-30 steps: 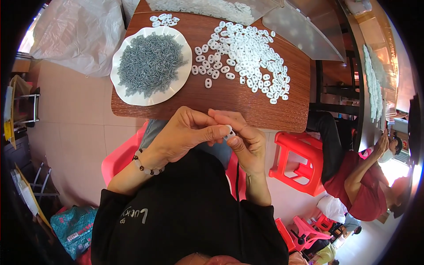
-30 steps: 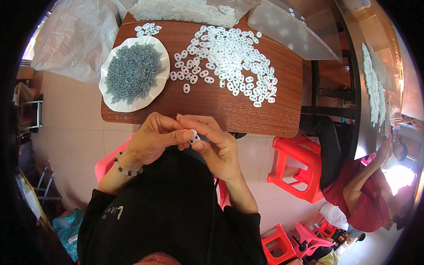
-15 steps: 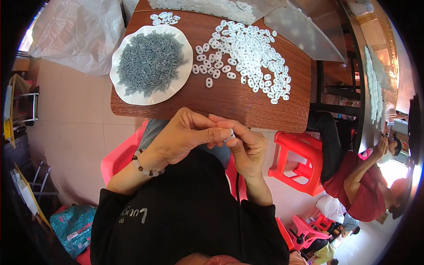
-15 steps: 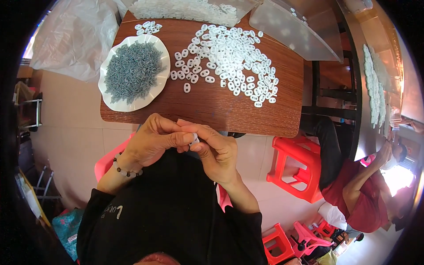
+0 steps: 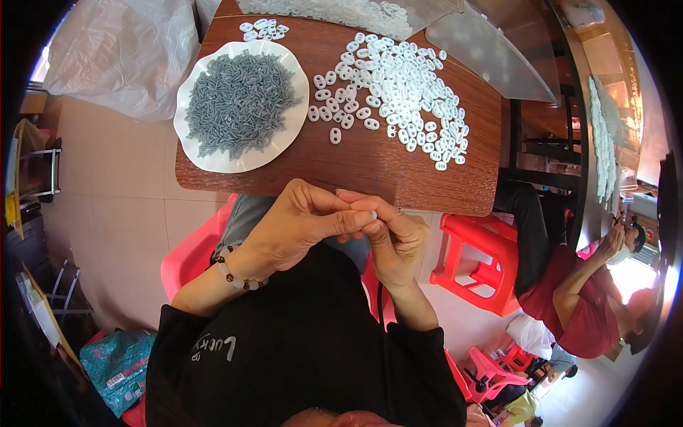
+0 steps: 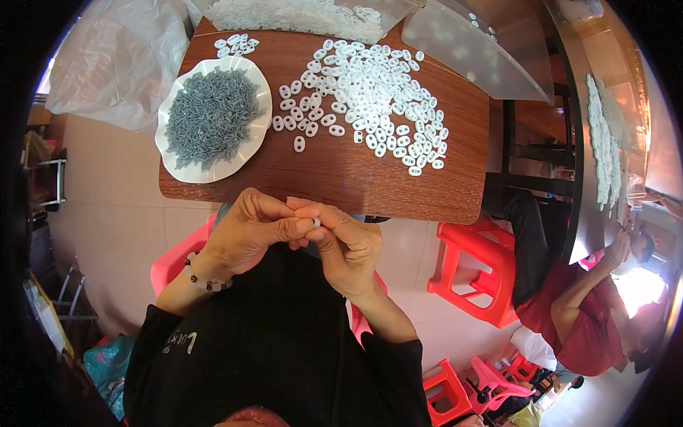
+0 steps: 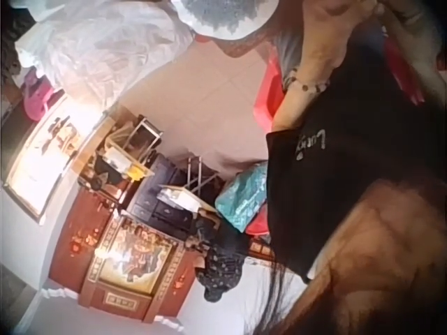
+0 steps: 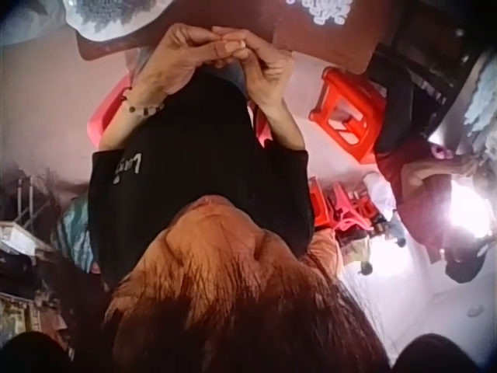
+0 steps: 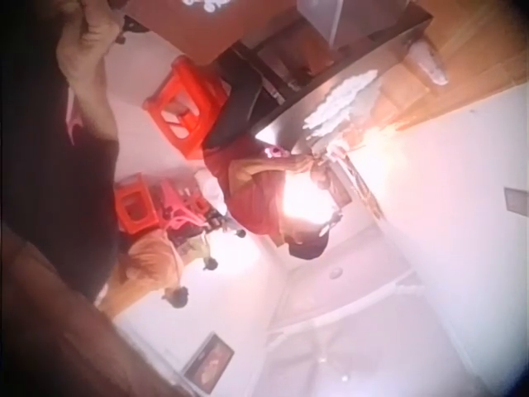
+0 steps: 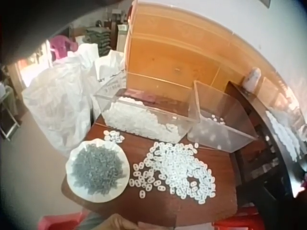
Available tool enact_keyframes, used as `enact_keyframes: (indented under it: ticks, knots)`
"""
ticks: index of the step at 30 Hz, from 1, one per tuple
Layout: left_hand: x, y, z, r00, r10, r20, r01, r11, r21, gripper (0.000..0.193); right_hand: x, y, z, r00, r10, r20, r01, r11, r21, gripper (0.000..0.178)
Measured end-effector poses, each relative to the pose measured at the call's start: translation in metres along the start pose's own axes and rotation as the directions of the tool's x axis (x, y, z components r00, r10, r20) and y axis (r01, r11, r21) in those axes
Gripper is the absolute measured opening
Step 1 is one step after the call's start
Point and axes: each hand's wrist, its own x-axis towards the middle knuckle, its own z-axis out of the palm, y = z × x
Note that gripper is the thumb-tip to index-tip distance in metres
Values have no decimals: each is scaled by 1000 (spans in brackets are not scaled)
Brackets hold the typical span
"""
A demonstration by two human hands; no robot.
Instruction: Manual assembly of small white plastic components by inserting metal springs.
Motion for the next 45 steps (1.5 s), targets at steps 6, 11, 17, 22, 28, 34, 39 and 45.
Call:
enact_keyframes:
  ticks: [6, 11, 17, 22, 28, 34, 39, 45]
  knots:
    - [8, 1, -4, 999, -21, -24, 21, 1000, -2, 22, 12, 13, -13, 995, -36, 89, 30, 998, 63, 35]
    - [14, 2, -6, 996, 79, -35, -75, 992, 100, 27, 21, 17, -17, 985, 12, 171, -47, 978, 204, 47]
    - [15, 0, -6, 990, 132, -50, -121, 975, 188, 29, 22, 23, -20, 980, 8, 200, -59, 966, 251, 47]
    - [16, -2, -7, 990, 129, -55, -114, 970, 212, 27, 21, 26, -22, 977, 6, 211, -59, 968, 244, 46]
    - [18, -8, -9, 988, 145, -47, -132, 966, 223, 26, 21, 27, -26, 973, 44, 228, -101, 965, 242, 52]
    - [29, -6, 6, 979, 199, -34, -188, 960, 206, 23, 25, 19, -28, 985, 40, 168, -84, 961, 265, 48]
    - [34, -7, 10, 980, 198, -18, -194, 972, 134, 20, 25, 15, -35, 990, -4, 142, -24, 982, 190, 51]
    - [35, -11, 6, 981, 194, -5, -193, 975, 109, 20, 23, 17, -36, 985, 29, 170, -72, 965, 251, 48]
